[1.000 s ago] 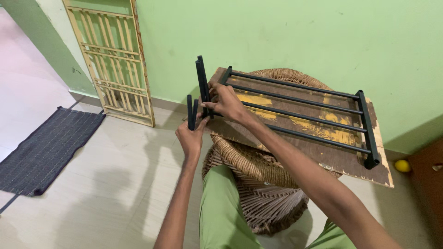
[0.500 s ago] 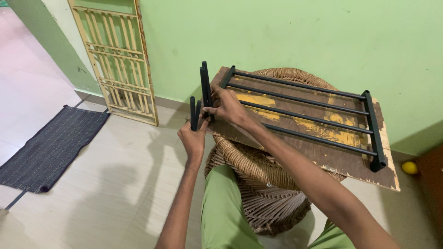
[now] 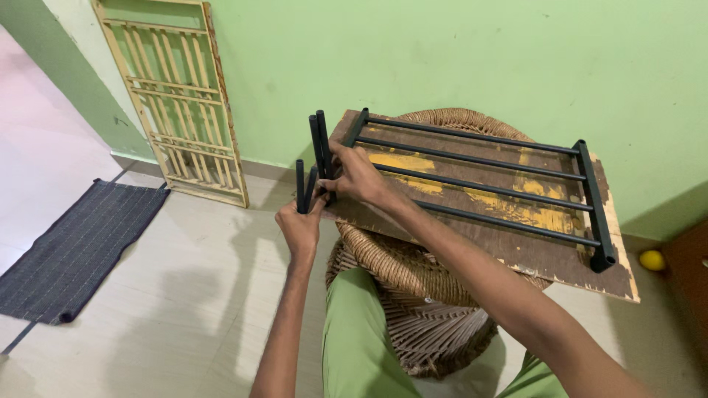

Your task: The person assembles a black metal rack by inserting horizontal bars into vertical supports and attaching legs. They work on a wooden board placed on a woven stool, repeatedly picking up and inserting rods and corner pieces to build the frame.

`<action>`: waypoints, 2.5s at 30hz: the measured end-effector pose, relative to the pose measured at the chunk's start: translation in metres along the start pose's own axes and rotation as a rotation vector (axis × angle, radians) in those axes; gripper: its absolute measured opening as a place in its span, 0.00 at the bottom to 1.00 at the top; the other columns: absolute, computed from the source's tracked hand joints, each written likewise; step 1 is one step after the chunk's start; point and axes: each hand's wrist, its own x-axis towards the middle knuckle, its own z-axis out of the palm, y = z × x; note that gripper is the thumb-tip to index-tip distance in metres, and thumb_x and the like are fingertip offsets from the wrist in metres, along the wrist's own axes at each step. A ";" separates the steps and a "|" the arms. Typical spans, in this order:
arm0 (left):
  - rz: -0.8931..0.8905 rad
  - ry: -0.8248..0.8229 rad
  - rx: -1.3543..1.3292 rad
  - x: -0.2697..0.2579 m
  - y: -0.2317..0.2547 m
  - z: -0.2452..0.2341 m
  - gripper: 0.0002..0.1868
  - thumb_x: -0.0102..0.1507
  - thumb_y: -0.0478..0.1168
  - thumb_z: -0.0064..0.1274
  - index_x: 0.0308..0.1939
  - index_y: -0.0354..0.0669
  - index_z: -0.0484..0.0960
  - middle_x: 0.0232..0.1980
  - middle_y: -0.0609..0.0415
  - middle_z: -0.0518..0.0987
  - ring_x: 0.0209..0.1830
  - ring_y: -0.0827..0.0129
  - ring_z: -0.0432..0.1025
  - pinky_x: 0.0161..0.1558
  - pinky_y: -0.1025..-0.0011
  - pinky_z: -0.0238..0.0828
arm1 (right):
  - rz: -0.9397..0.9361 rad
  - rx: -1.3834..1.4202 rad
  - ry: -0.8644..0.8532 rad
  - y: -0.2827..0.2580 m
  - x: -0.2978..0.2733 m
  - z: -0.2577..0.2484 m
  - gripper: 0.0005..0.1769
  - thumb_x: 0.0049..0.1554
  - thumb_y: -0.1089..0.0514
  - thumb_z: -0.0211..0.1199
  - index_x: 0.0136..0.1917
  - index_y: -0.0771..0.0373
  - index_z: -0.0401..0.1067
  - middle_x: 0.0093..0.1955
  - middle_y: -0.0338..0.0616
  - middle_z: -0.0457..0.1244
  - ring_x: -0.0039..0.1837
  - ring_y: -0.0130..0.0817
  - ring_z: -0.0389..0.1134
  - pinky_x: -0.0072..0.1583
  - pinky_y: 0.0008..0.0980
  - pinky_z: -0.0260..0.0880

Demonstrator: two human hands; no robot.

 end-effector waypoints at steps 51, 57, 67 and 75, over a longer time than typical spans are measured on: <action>0.089 -0.200 0.407 0.098 0.058 0.157 0.11 0.62 0.37 0.59 0.44 0.33 0.83 0.45 0.36 0.81 0.45 0.47 0.78 0.44 0.50 0.75 | 0.222 0.007 0.389 0.135 0.094 -0.156 0.15 0.57 0.64 0.67 0.56 0.71 0.71 0.53 0.49 0.69 0.52 0.34 0.75 0.51 0.31 0.79; 0.014 -0.218 0.484 0.160 0.005 0.183 0.12 0.61 0.38 0.61 0.48 0.41 0.83 0.42 0.39 0.83 0.46 0.44 0.79 0.46 0.49 0.76 | 0.186 0.039 0.399 0.160 0.122 -0.138 0.12 0.58 0.65 0.67 0.53 0.71 0.70 0.49 0.49 0.70 0.49 0.33 0.75 0.48 0.31 0.83; -0.126 -0.151 0.579 0.163 -0.026 0.201 0.24 0.53 0.43 0.70 0.47 0.38 0.79 0.49 0.40 0.80 0.51 0.45 0.77 0.51 0.49 0.75 | 0.124 0.116 0.404 0.217 0.167 -0.113 0.11 0.61 0.68 0.61 0.52 0.67 0.60 0.42 0.48 0.67 0.46 0.34 0.73 0.41 0.34 0.78; -0.095 -0.150 0.598 0.158 -0.029 0.209 0.21 0.57 0.44 0.67 0.48 0.39 0.79 0.50 0.41 0.81 0.51 0.44 0.77 0.50 0.48 0.76 | -0.081 -0.106 0.369 0.228 0.176 -0.096 0.15 0.60 0.65 0.64 0.56 0.68 0.61 0.41 0.55 0.69 0.46 0.45 0.75 0.45 0.43 0.75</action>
